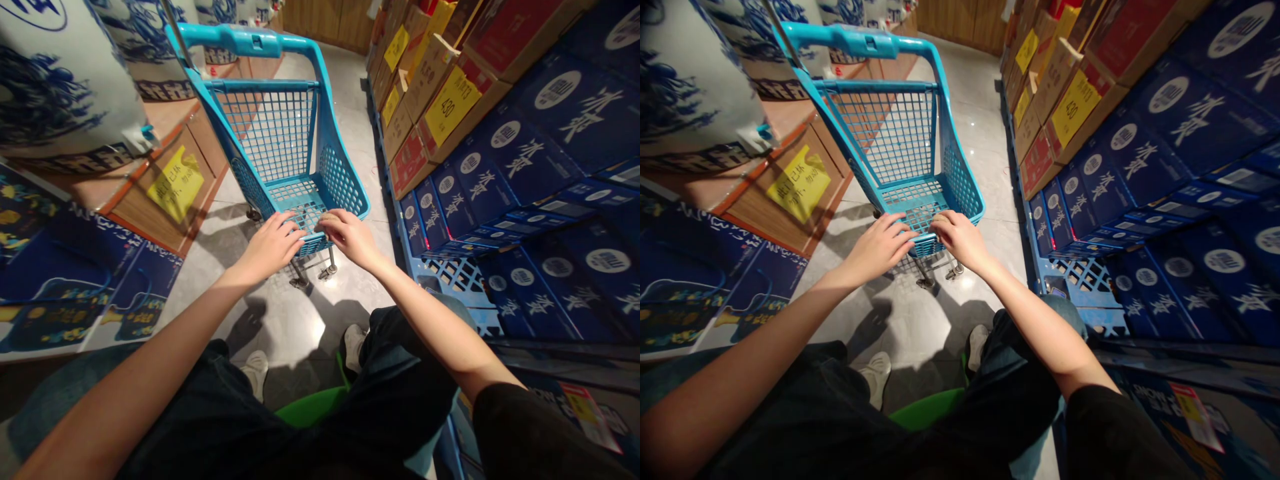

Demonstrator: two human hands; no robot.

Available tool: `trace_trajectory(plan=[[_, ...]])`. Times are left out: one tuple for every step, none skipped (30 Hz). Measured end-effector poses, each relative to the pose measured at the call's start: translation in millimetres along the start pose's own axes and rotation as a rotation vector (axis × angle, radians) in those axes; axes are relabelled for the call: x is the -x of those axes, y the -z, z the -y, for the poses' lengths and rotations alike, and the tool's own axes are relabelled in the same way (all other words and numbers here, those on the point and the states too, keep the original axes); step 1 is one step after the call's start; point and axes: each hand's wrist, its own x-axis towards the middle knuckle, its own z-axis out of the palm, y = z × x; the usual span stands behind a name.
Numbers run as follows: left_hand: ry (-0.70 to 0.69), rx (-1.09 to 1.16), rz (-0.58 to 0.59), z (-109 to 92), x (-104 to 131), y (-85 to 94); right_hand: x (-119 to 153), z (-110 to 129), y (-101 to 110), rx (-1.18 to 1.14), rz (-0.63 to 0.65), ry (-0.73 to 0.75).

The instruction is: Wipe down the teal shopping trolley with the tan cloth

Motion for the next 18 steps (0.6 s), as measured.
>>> trace_trajectory(plan=[[0.006,0.015,-0.002,0,0,0.1,-1,-4,2,-0.036,0.015,0.037],[0.010,0.023,-0.003,1,0,0.2,-2,-10,5,-0.060,0.026,0.060],[0.011,0.025,-0.001,1,0,0.3,-3,-16,10,-0.069,0.028,0.065],[0.009,0.021,0.002,1,0,0.3,-4,-21,14,-0.064,0.021,0.053],[0.006,0.014,0.005,1,-1,0.3,-4,-26,18,-0.044,0.009,0.026],[0.003,0.006,0.008,0,-1,0.4,-4,-29,21,-0.012,-0.007,-0.011],[-0.001,-0.001,0.010,0,-1,0.4,-3,-30,22,0.028,-0.021,-0.052],[-0.003,-0.007,0.012,-1,-2,0.4,-2,-28,21,0.070,-0.032,-0.090],[-0.004,-0.013,0.012,-1,-2,0.5,-1,-25,18,0.105,-0.039,-0.117],[-0.004,-0.019,0.012,-2,-2,0.6,1,-19,14,0.126,-0.044,-0.126],[-0.002,-0.023,0.012,-2,-2,0.8,2,-14,9,0.130,-0.043,-0.115],[0.000,-0.025,0.012,-2,-2,1.0,3,-8,3,0.118,-0.036,-0.084],[0.002,-0.023,0.013,-2,-1,1.4,4,-3,-1,0.096,-0.024,-0.040],[0.006,-0.016,0.014,-1,-1,1.9,4,0,-4,0.069,-0.008,0.009],[0.011,-0.007,0.016,-1,-1,2.4,3,0,-5,0.042,0.011,0.053],[0.016,0.005,0.020,-1,-1,3.0,2,-2,-4,0.018,0.026,0.081],[0.022,0.018,0.023,-1,-1,3.6,0,-5,-1,0.003,0.035,0.087],[0.026,0.029,0.026,-1,-1,4.2,-1,-11,4,-0.001,0.036,0.068]])
